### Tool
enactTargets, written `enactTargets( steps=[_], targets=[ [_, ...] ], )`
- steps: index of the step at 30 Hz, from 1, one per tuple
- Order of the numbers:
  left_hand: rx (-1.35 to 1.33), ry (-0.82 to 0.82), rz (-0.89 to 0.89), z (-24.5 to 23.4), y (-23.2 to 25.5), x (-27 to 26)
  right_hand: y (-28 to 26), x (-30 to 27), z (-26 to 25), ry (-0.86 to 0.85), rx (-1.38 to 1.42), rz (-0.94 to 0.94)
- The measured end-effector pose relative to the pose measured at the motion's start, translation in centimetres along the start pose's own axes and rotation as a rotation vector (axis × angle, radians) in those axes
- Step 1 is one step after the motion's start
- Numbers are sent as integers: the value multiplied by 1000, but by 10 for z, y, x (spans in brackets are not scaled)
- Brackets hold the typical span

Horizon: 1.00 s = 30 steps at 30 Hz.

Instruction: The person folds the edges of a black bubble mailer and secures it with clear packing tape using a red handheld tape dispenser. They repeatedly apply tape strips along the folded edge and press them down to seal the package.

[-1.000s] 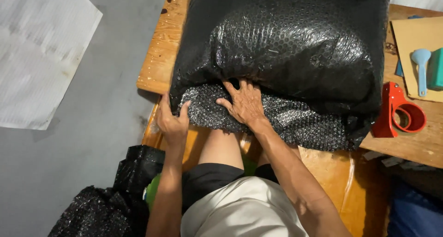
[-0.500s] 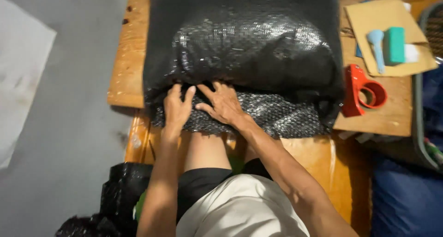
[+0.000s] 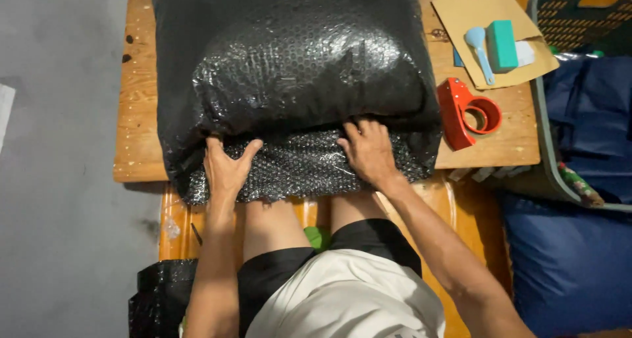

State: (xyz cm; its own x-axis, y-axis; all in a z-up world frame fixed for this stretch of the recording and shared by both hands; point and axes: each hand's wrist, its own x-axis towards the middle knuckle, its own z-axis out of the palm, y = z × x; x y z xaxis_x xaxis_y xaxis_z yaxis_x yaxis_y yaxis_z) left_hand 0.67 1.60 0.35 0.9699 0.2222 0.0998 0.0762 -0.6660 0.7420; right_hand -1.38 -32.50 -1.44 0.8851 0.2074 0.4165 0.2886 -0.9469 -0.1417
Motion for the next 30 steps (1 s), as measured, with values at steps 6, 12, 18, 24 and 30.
enactTargets(
  steps=[6,12,18,24,30],
  targets=[
    [155,179,-148,49,24,-9,0,-4,-6,59,15,-24],
    [248,457,93,42,43,-30,-4,-8,-21,247,-26,49],
    [-23,-17,627,57,60,-27,-7,-6,-20,219,-49,100],
    [-8,-242,476,48,60,-10,-4,-6,-8,123,29,119],
    [133,-284,471,68,30,-4,-2,-10,-10,148,97,289]
  ],
)
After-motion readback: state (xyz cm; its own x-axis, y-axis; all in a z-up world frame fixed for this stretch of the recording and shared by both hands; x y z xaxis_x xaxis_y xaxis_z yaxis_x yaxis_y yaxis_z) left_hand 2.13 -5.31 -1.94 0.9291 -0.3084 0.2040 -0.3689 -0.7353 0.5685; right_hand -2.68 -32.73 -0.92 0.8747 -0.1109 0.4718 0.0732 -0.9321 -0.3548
